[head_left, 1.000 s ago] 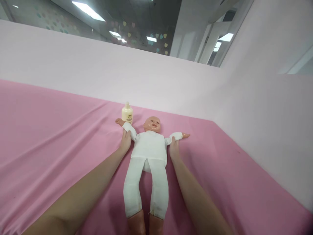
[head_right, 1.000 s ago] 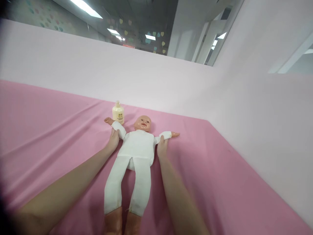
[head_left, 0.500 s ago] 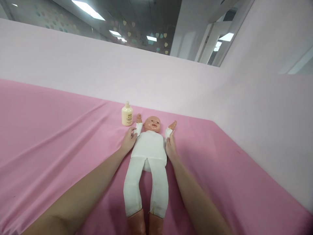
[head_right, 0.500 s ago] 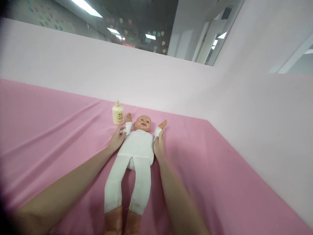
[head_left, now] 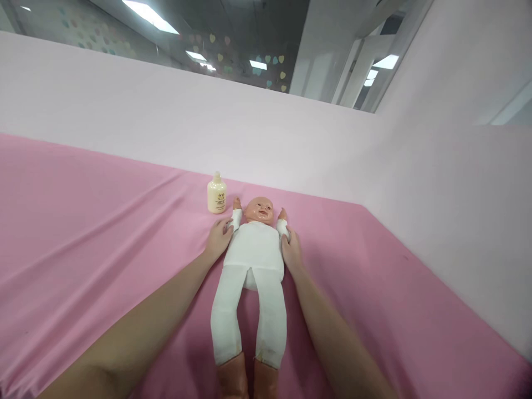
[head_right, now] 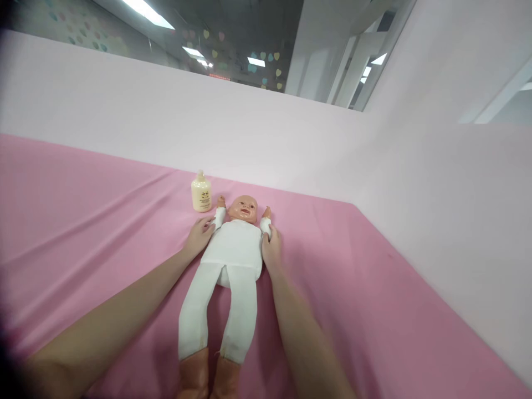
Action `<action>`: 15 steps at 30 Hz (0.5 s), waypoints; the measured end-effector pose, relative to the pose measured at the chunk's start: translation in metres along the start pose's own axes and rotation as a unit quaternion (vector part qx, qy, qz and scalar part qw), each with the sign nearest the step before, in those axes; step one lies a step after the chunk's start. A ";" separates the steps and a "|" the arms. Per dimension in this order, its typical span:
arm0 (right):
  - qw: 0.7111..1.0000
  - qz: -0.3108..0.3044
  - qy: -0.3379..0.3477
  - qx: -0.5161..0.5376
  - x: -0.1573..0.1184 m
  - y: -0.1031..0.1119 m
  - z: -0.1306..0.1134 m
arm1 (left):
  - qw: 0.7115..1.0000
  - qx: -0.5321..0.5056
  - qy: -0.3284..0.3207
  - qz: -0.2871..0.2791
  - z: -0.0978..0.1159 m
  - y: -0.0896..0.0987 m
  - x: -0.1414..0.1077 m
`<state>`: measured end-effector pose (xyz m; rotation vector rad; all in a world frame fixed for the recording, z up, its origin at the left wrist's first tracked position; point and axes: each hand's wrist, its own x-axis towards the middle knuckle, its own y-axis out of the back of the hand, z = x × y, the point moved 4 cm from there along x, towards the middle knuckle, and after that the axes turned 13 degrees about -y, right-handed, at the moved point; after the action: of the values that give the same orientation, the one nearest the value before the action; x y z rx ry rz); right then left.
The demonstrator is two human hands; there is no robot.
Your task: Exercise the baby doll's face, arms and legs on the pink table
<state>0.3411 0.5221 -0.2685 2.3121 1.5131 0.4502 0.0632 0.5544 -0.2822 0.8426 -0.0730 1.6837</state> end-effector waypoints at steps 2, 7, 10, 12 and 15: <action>1.000 -0.006 -0.012 -0.020 0.001 0.000 0.001 | 0.999 0.031 0.010 -0.026 0.000 0.000 0.000; 0.999 -0.031 -0.008 -0.002 0.004 -0.003 0.005 | 0.997 0.036 0.009 -0.073 0.000 -0.002 -0.001; 0.998 -0.046 -0.023 0.027 0.007 -0.004 0.009 | 0.997 0.022 0.009 -0.076 0.000 -0.002 -0.002; 0.997 -0.055 -0.022 0.050 0.008 -0.004 0.010 | 0.997 0.016 0.011 -0.076 0.000 -0.002 -0.002; 0.995 -0.060 -0.015 0.083 0.010 -0.005 0.013 | 0.997 0.002 0.020 -0.077 -0.001 -0.003 -0.001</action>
<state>0.3467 0.5316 -0.2819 2.3221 1.7214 0.2658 0.0650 0.5549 -0.2849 0.7968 0.0236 1.5557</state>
